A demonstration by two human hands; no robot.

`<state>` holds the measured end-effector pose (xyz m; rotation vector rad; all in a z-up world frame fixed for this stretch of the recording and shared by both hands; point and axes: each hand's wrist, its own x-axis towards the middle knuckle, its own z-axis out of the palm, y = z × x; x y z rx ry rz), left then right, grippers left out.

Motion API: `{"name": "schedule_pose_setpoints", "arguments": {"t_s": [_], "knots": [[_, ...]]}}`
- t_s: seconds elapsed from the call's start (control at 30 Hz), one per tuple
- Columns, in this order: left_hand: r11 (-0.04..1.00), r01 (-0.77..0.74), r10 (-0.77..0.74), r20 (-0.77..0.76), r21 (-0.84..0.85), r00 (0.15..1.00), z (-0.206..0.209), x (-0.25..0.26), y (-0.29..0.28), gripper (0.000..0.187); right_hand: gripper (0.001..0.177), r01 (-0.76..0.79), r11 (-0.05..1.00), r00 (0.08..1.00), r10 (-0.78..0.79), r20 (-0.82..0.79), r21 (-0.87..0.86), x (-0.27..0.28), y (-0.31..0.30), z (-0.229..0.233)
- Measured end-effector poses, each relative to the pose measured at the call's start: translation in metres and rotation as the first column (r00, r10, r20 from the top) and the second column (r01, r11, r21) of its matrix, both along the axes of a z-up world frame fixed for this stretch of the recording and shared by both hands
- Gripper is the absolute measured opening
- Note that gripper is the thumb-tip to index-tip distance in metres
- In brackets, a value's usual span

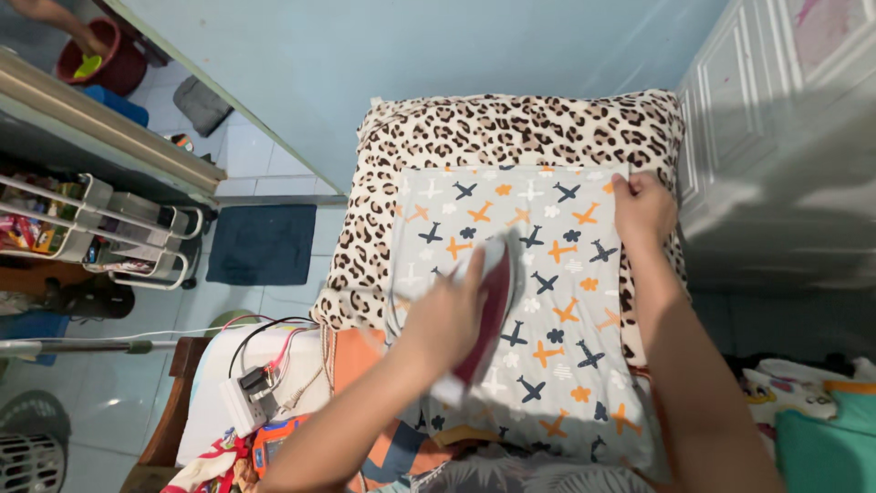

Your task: The person irons several children's shirts on a leopard-print ironing board. They smooth each shirt, iron the front and back, and flip the garments to cover all areas. The shirts include a Powerpuff Girls patterned shirt, a teal shirt with text, and a white shirt with airplane graphics.

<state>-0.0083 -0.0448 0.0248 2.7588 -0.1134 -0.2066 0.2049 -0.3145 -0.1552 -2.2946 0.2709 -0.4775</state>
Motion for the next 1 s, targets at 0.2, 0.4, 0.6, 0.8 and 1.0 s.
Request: {"name": "schedule_pose_setpoints", "arguments": {"t_s": [0.2, 0.4, 0.6, 0.8, 1.0], "knots": [[1.000, -0.005, 0.005, 0.048, 0.018, 0.999, -0.007, 0.016, -0.015, 0.061, 0.019, -0.025, 0.946, 0.999, 0.016, 0.032, 0.322, 0.005, -0.006, -0.014], [1.000, -0.008, 0.007, 0.143, 0.003, 0.990, -0.027, 0.139, -0.047, 0.060, 0.017, -0.078, 0.891, 0.991, 0.019, 0.133, 0.447, 0.017, -0.020, -0.039], [0.996, 0.089, -0.086, 0.164, -0.010, 0.983, -0.022, 0.080, -0.046, 0.060, 0.018, -0.075, 0.916, 0.987, 0.011, 0.162, 0.394, 0.024, -0.025, -0.042], [0.997, 0.081, -0.079, -0.086, 0.021, 0.993, 0.010, -0.015, -0.054, 0.057, 0.016, -0.106, 0.814, 0.993, 0.051, 0.111, 0.571, 0.024, -0.025, -0.043], [0.994, 0.067, -0.062, 0.065, -0.088, 0.996, -0.013, 0.082, -0.082, 0.052, 0.016, -0.178, 0.769, 0.981, 0.089, 0.173, 0.614, 0.034, -0.033, -0.064]]}}
